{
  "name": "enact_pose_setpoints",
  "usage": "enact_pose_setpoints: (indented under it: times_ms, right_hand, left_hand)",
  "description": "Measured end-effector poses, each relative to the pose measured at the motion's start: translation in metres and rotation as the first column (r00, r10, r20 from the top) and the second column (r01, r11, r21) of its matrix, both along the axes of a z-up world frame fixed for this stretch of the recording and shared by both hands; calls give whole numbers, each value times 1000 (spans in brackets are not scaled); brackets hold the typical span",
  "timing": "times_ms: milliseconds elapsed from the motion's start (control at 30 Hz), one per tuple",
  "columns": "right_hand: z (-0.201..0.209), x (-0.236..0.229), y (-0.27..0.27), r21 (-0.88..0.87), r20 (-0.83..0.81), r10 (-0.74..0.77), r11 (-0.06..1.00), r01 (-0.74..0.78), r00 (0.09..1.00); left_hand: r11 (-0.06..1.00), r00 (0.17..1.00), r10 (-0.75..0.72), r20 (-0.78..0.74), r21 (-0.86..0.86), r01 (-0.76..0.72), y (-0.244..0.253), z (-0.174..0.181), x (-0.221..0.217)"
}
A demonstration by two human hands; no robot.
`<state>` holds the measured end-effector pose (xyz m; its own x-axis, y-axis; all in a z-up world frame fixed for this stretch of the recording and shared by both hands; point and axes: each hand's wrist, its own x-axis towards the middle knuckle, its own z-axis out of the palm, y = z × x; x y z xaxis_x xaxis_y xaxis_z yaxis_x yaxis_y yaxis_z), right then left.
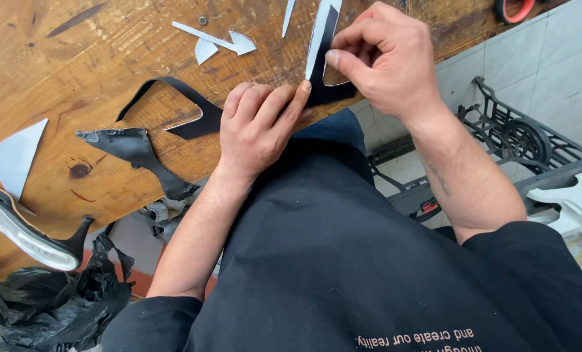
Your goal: The person cuts a white paper template with scissors, then uses it to mark and cut a black flexible material. They trim the black material to shape, attach a small metal buckle, and trace additional outlines on the material using a pen.
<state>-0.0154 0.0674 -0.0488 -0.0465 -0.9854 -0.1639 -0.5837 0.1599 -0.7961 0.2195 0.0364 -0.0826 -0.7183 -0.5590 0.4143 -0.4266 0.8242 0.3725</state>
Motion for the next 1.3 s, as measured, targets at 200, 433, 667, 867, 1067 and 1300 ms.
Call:
enact_pose_setpoints:
  times_ms: [200,433,667,867,1067,1300]
  right_hand:
    - [0,-2,-3,10,66,12,1000,-12,998]
    - [-6,3,-3,-6,-39,-53,999,53,998]
    - [-8,3,-5,-39,-77,-66,997,63,995]
    - [-8,4,-4,-26,-88,-72,997,70,994]
    - [-11,4,-2,-49,-110,-81,996,76,991]
    - [-20,4,-1,-119,-124,-141,985,126,982]
  left_hand:
    - [999,999,-5,32,-39,7,1,-1,0]
    - [998,997,-28,66,-56,31,0,-2,0]
    - [998,996,-37,83,-40,41,0,-1,0]
    - [998,996,-44,83,-41,47,-1,-1,0]
    - [999,995,-44,91,-19,46,-2,0,1]
    - [999,996,-35,87,-24,37,-1,-1,1]
